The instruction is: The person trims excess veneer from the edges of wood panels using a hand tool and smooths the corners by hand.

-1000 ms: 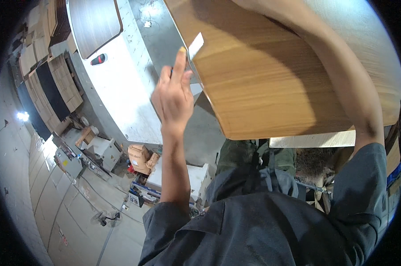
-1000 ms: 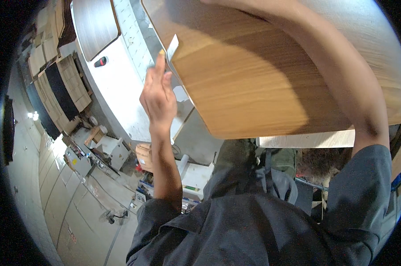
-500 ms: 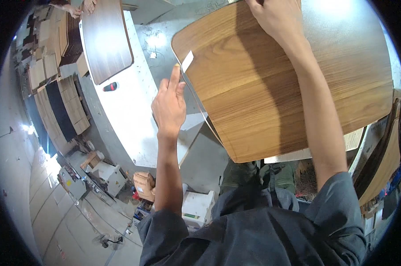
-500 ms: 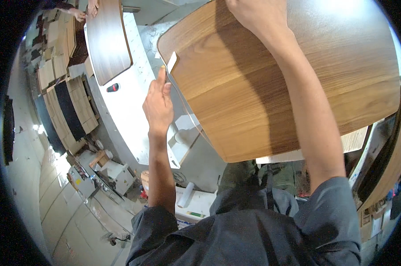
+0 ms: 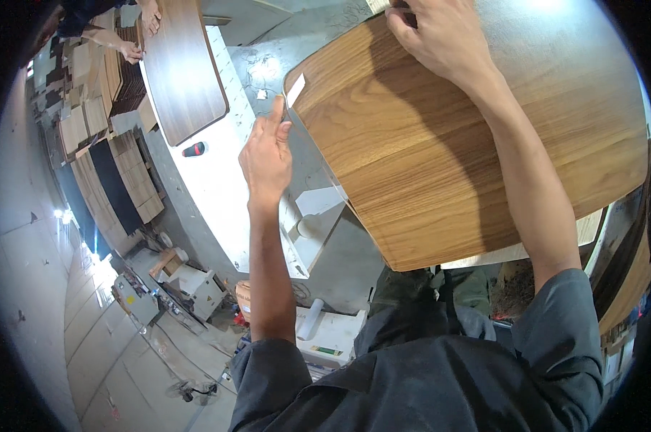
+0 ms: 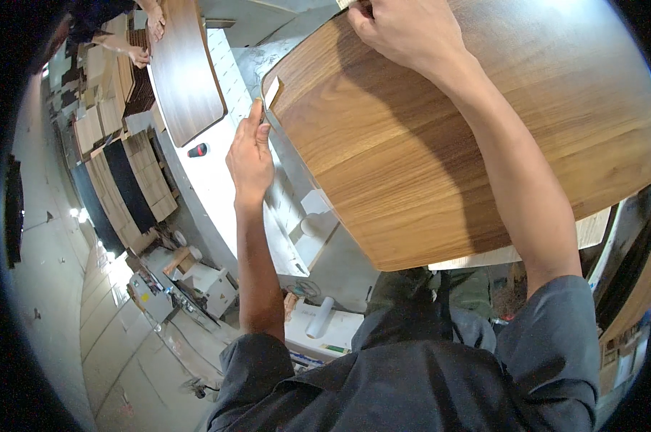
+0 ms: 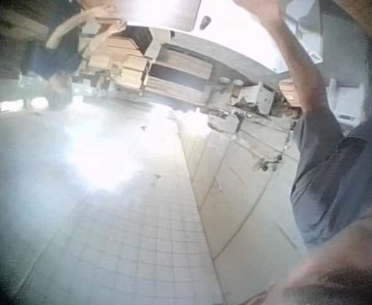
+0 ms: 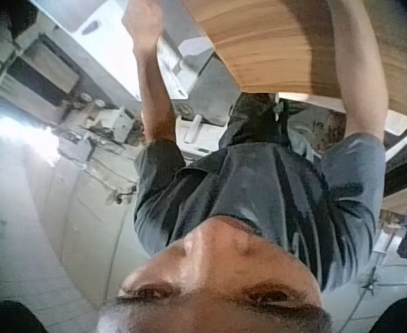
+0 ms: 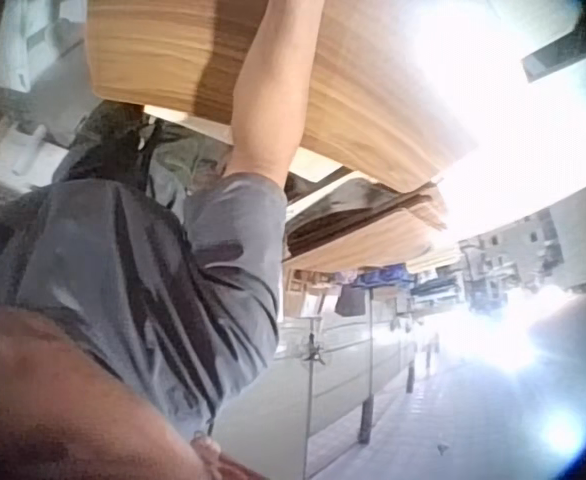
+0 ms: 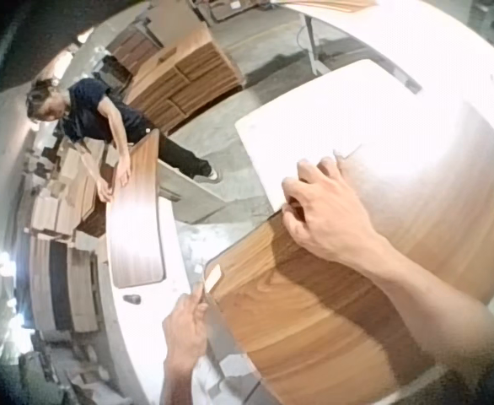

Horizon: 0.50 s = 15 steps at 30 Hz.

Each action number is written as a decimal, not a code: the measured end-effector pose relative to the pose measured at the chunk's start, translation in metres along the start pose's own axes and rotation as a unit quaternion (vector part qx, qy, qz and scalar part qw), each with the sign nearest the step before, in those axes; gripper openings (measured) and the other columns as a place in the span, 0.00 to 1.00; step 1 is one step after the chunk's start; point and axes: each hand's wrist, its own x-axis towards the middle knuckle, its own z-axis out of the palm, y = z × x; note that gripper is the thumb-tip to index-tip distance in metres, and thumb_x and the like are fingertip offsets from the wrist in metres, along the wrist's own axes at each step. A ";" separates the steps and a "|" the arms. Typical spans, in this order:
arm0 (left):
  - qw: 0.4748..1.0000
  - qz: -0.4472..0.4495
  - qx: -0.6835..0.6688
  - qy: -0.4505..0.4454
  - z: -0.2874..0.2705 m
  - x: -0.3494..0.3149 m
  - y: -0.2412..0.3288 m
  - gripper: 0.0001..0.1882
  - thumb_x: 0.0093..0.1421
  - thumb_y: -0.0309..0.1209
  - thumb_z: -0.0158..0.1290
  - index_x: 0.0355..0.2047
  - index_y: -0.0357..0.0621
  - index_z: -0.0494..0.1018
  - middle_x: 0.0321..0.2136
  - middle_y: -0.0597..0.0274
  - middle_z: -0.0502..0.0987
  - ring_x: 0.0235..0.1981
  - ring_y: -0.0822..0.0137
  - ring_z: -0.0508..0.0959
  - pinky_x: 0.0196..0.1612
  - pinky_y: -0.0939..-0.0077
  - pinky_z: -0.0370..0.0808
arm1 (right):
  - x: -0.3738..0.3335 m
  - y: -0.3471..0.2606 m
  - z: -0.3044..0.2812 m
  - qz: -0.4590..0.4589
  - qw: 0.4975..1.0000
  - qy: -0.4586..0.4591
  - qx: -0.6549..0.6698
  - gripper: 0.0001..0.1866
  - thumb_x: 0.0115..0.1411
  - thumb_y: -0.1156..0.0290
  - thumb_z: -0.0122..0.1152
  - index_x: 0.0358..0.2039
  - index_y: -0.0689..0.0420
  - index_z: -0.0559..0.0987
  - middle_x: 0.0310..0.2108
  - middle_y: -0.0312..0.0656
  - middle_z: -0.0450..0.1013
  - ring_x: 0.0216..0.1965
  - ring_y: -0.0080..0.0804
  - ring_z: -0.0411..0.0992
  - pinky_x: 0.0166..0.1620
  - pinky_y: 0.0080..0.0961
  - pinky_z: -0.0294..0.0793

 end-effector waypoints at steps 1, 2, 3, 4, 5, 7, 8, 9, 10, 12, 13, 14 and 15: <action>1.000 0.001 -0.001 0.000 -0.001 0.002 -0.002 0.26 0.79 0.51 0.37 0.70 0.61 0.69 0.32 0.55 0.75 0.33 0.52 0.80 0.38 0.57 0.77 | -0.001 0.001 -0.001 0.001 1.000 0.000 -0.001 0.07 0.60 0.67 0.61 0.36 0.57 0.78 0.42 0.49 0.70 0.50 0.55 0.67 0.67 0.61 0.59; 1.000 0.002 -0.006 -0.013 -0.002 0.004 -0.003 0.26 0.79 0.50 0.38 0.70 0.61 0.70 0.32 0.55 0.74 0.33 0.52 0.79 0.38 0.57 0.76 | -0.003 0.001 -0.002 -0.006 1.000 -0.006 -0.003 0.08 0.60 0.67 0.60 0.35 0.57 0.77 0.41 0.49 0.70 0.49 0.55 0.67 0.67 0.61 0.59; 1.000 0.001 -0.009 -0.025 -0.005 0.004 -0.005 0.25 0.79 0.49 0.39 0.69 0.61 0.70 0.32 0.55 0.74 0.32 0.52 0.79 0.37 0.57 0.76 | -0.003 0.000 -0.002 -0.014 1.000 -0.011 -0.002 0.09 0.59 0.66 0.59 0.35 0.58 0.77 0.41 0.50 0.70 0.49 0.55 0.67 0.67 0.61 0.59; 1.000 -0.001 -0.009 -0.023 -0.006 0.001 -0.009 0.25 0.79 0.49 0.39 0.69 0.61 0.70 0.32 0.55 0.74 0.32 0.52 0.79 0.37 0.57 0.76 | -0.003 0.000 -0.002 -0.016 1.000 -0.011 0.000 0.09 0.59 0.66 0.59 0.35 0.58 0.77 0.41 0.50 0.70 0.49 0.55 0.67 0.67 0.61 0.59; 1.000 0.011 -0.014 -0.026 -0.005 -0.004 -0.015 0.24 0.79 0.48 0.40 0.69 0.62 0.70 0.32 0.55 0.74 0.32 0.52 0.78 0.37 0.56 0.76 | -0.003 -0.001 -0.002 -0.023 0.999 -0.029 0.009 0.09 0.58 0.66 0.59 0.35 0.58 0.77 0.41 0.50 0.70 0.48 0.55 0.67 0.66 0.60 0.59; 0.999 0.021 -0.024 -0.025 -0.002 -0.016 -0.017 0.23 0.79 0.46 0.41 0.69 0.62 0.71 0.32 0.54 0.74 0.31 0.52 0.78 0.36 0.56 0.75 | -0.004 -0.002 -0.003 -0.035 0.998 -0.047 0.015 0.10 0.57 0.66 0.59 0.35 0.58 0.77 0.41 0.50 0.70 0.47 0.55 0.67 0.66 0.60 0.60; 0.999 0.016 -0.015 -0.031 -0.002 -0.034 -0.015 0.22 0.78 0.43 0.42 0.69 0.60 0.71 0.33 0.53 0.74 0.31 0.51 0.77 0.35 0.56 0.75 | -0.008 -0.005 -0.002 -0.069 0.996 -0.050 0.035 0.10 0.56 0.66 0.58 0.34 0.58 0.77 0.39 0.50 0.70 0.46 0.55 0.67 0.66 0.60 0.60; 0.999 0.013 -0.009 -0.036 -0.001 -0.052 -0.010 0.22 0.77 0.41 0.44 0.69 0.57 0.71 0.33 0.52 0.73 0.31 0.51 0.77 0.35 0.55 0.74 | -0.011 -0.007 -0.004 -0.103 0.992 -0.052 0.052 0.10 0.55 0.66 0.58 0.33 0.58 0.78 0.38 0.50 0.70 0.46 0.54 0.66 0.65 0.60 0.61; 0.999 -0.008 -0.022 -0.044 0.002 -0.082 -0.010 0.23 0.76 0.40 0.45 0.68 0.54 0.71 0.34 0.51 0.73 0.32 0.48 0.77 0.34 0.54 0.74 | -0.013 -0.014 -0.008 -0.104 0.984 -0.117 0.082 0.11 0.57 0.66 0.58 0.36 0.58 0.80 0.42 0.53 0.73 0.49 0.57 0.68 0.65 0.59 0.61; 0.997 -0.033 -0.046 -0.056 0.015 -0.136 0.005 0.24 0.75 0.39 0.47 0.68 0.48 0.70 0.34 0.49 0.72 0.32 0.45 0.76 0.34 0.53 0.73 | -0.040 -0.011 0.012 -0.184 0.973 -0.107 0.084 0.17 0.58 0.60 0.52 0.41 0.58 0.78 0.40 0.48 0.69 0.47 0.50 0.69 0.66 0.58 0.63; 0.996 -0.043 -0.051 -0.060 0.019 -0.162 0.018 0.25 0.74 0.39 0.48 0.67 0.44 0.70 0.34 0.47 0.72 0.33 0.43 0.76 0.34 0.52 0.73 | -0.050 -0.019 0.009 -0.207 0.967 -0.102 0.110 0.15 0.55 0.63 0.51 0.38 0.59 0.77 0.36 0.47 0.66 0.45 0.49 0.68 0.67 0.59 0.63; 0.996 -0.053 -0.059 -0.041 0.022 -0.191 0.030 0.25 0.74 0.40 0.48 0.67 0.44 0.71 0.34 0.46 0.72 0.32 0.42 0.76 0.34 0.52 0.73 | -0.058 -0.027 0.008 -0.226 0.954 -0.136 0.142 0.16 0.55 0.62 0.51 0.38 0.59 0.78 0.37 0.48 0.67 0.46 0.49 0.68 0.70 0.59 0.61; 0.996 -0.064 -0.065 -0.024 0.025 -0.218 0.041 0.26 0.73 0.41 0.48 0.67 0.43 0.71 0.34 0.45 0.72 0.32 0.41 0.76 0.33 0.51 0.73 | -0.063 -0.034 0.007 -0.244 0.938 -0.170 0.177 0.17 0.55 0.61 0.51 0.38 0.59 0.78 0.38 0.49 0.67 0.47 0.49 0.68 0.72 0.59 0.59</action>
